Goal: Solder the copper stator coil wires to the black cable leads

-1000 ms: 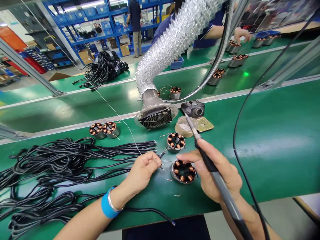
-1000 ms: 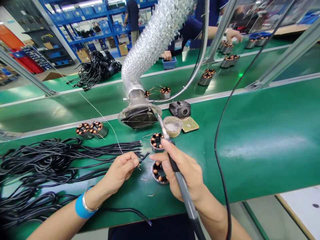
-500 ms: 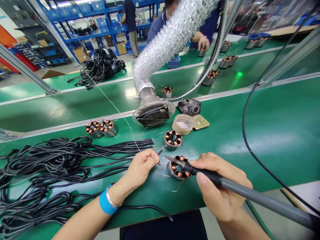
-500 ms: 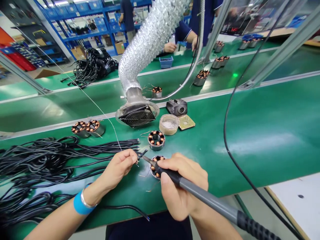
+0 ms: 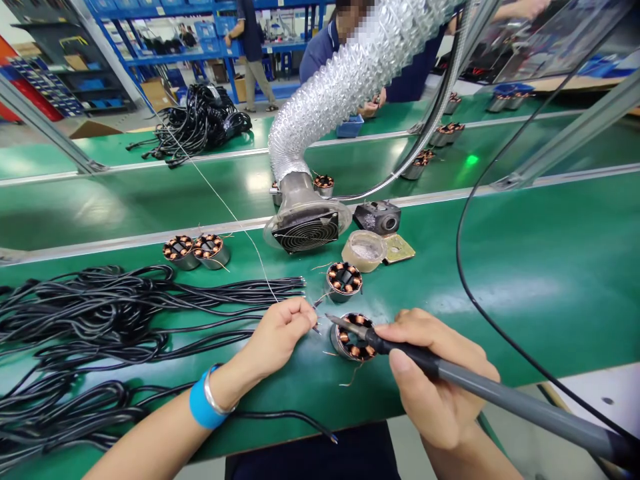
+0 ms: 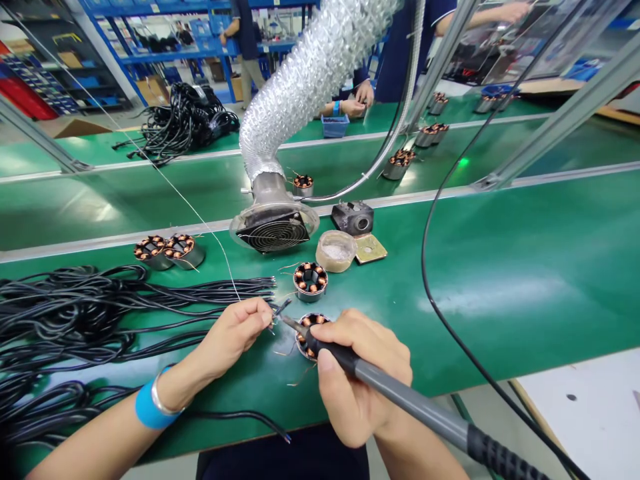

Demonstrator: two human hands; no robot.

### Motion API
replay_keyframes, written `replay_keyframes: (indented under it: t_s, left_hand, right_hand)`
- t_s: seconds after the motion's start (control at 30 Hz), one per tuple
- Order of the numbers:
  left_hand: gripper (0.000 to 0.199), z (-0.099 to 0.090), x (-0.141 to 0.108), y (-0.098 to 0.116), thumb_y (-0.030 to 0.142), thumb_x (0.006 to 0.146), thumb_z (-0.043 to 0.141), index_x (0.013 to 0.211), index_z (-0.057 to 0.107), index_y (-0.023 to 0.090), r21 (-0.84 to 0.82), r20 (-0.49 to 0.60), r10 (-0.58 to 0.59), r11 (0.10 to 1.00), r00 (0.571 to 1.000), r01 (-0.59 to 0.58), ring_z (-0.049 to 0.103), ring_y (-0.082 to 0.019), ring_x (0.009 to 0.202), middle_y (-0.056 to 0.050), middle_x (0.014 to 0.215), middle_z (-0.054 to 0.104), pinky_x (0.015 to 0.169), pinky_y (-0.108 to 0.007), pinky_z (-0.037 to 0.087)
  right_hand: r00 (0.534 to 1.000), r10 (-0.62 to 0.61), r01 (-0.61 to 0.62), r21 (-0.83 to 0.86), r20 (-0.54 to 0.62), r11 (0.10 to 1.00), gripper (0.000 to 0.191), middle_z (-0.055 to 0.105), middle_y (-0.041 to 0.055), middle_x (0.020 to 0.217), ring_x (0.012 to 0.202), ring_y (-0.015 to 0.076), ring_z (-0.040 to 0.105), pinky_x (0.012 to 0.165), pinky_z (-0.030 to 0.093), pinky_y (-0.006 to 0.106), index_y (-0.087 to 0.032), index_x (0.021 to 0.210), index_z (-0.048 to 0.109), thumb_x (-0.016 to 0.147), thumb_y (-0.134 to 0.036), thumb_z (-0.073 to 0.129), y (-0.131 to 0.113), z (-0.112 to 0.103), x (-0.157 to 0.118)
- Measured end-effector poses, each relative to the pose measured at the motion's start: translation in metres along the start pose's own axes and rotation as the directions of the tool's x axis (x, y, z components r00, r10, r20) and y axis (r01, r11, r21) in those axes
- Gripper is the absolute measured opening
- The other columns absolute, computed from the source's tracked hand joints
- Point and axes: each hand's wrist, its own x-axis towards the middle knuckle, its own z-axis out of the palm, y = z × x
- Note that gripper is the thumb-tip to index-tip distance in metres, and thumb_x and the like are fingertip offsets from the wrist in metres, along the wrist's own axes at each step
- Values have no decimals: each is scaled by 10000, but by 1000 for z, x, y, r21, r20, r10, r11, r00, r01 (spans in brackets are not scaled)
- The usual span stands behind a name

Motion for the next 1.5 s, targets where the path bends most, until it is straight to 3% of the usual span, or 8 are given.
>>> replay_keyframes:
  t_s: [0.33, 0.6, 0.87, 1.13, 1.5]
  left_hand:
    - [199, 1, 1, 0, 349, 781, 580, 705, 536, 170, 4, 6, 24, 1000, 1000, -24, 246, -75, 504, 71, 560, 365, 507, -217, 204]
    - [206, 0, 2, 2, 339, 775, 587, 679, 531, 165, -2, 13, 70, 998, 997, -70, 317, -84, 553, 56, 600, 423, 550, -222, 250]
    - [188, 0, 0, 4, 327, 766, 583, 678, 526, 170, 17, 18, 31, 999, 999, -32, 257, -70, 498, 72, 567, 386, 510, -219, 217]
    - [195, 1, 0, 4, 336, 765, 592, 687, 527, 168, -8, 18, 18, 1000, 1000, -17, 216, -60, 473, 87, 541, 348, 479, -209, 189]
    - [195, 2, 0, 8, 349, 755, 589, 691, 510, 182, -57, 30, -74, 995, 997, 76, 158, -45, 408, 118, 478, 248, 458, -220, 127]
  right_hand:
    - [998, -50, 52, -37, 45, 998, 230, 578, 10, 630, 511, 144, 508, 483, 389, 297, -193, 943, 662, 742, -142, 562, -7, 6, 2]
    - [969, -236, 241, -87, 67, 967, 263, 566, 10, 617, 465, 136, 484, 462, 368, 293, -171, 943, 656, 718, -103, 538, -6, 12, -3]
    - [988, -153, 155, -77, 32, 985, 311, 552, 10, 631, 476, 153, 485, 459, 370, 317, -218, 994, 648, 729, -107, 529, -11, 5, -5]
    - [990, -133, 135, -51, 45, 990, 289, 555, 15, 635, 497, 152, 500, 482, 393, 320, -185, 958, 655, 718, -80, 532, -13, 5, -6]
    - [940, -333, 338, -60, 69, 939, 243, 562, 33, 632, 499, 139, 501, 473, 360, 285, -97, 875, 664, 677, -64, 526, -2, 10, -5]
